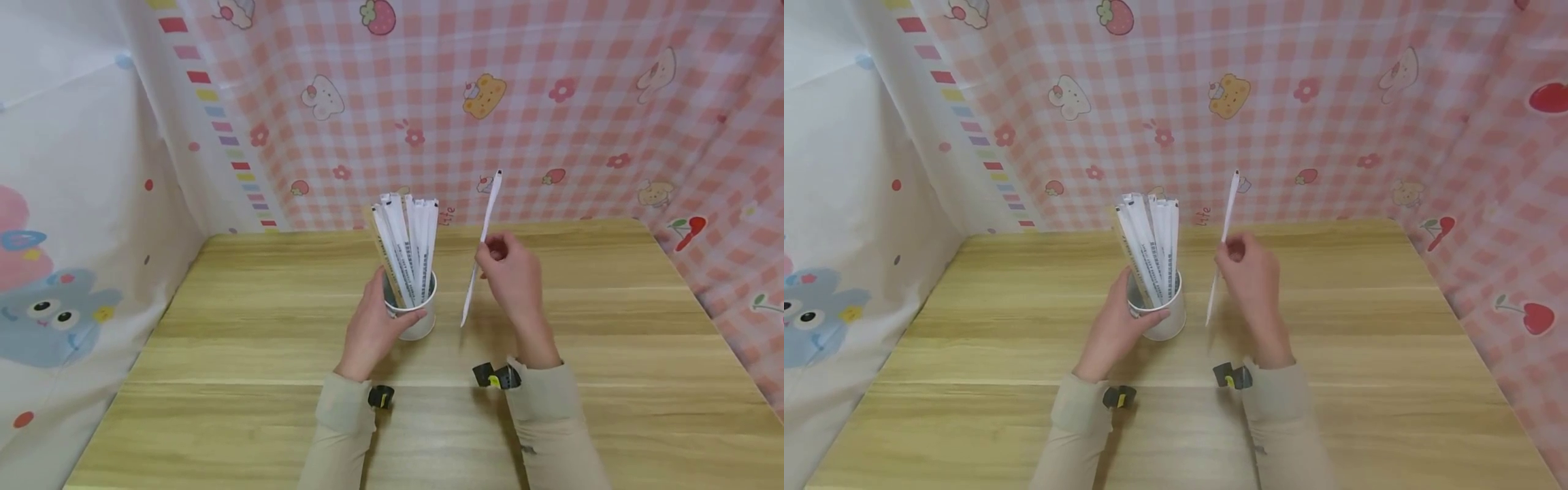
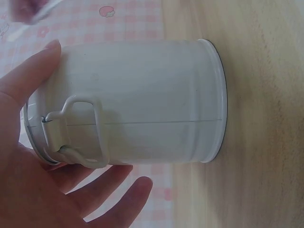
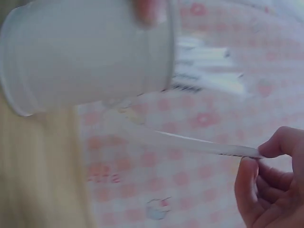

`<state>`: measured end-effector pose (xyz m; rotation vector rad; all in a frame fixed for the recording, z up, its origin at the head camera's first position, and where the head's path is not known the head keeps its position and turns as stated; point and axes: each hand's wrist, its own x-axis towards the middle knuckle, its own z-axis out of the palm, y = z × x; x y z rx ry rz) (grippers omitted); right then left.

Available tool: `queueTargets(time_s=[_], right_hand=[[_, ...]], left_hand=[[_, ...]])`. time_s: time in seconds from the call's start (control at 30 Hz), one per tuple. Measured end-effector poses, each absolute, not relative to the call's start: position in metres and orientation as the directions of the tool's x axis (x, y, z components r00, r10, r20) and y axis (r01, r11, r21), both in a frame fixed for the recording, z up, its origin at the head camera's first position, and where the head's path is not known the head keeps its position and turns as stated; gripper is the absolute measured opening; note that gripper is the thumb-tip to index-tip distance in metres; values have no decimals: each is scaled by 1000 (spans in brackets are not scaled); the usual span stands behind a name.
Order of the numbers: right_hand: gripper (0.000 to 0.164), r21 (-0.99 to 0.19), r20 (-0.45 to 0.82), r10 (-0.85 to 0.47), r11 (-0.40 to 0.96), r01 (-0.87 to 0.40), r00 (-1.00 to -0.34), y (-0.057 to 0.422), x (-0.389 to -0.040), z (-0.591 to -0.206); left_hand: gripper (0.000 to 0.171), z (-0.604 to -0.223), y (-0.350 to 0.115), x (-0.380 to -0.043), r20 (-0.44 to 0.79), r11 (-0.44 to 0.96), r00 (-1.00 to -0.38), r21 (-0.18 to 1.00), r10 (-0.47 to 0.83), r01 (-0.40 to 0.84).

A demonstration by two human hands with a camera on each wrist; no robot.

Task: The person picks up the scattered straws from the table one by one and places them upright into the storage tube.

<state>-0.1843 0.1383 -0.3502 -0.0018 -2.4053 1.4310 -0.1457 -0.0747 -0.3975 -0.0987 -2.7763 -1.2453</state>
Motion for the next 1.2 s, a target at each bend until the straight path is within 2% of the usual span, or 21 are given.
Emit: queueTargets(time_s=[0.13, 0.3, 0.43, 0.53, 0.77, 0.97, 1.2], right_hand=[[19, -801, 479, 197, 498, -333, -855, 135, -170, -335], [19, -712, 675, 252, 467, -524, -693, 131, -153, -316], [16, -638, 767, 259, 413, -650, -587, 124, -144, -307], [14, -599, 797, 215, 395, -696, -564, 116, -143, -307], [13, -531, 808, 25, 466, -708, -589, 91, -152, -324], [14, -549, 720, -57, 562, -618, -692, 75, -162, -342], [11, -545, 594, -108, 674, -498, -797, 65, -171, -362]], left_hand=[[92, -398, -75, -147, 125, 670, -992, 734, 23, 108], [92, -398, -75, -147, 145, 673, -989, 728, 31, 128], [91, -397, -75, -147, 149, 673, -988, 728, 34, 133], [91, -397, -76, -147, 149, 667, -988, 733, 35, 134], [89, -396, -77, -149, 174, 639, -983, 751, 52, 167], [85, -396, -76, -151, 201, 612, -977, 764, 72, 202], [88, -397, -78, -149, 184, 621, -981, 763, 61, 181]])
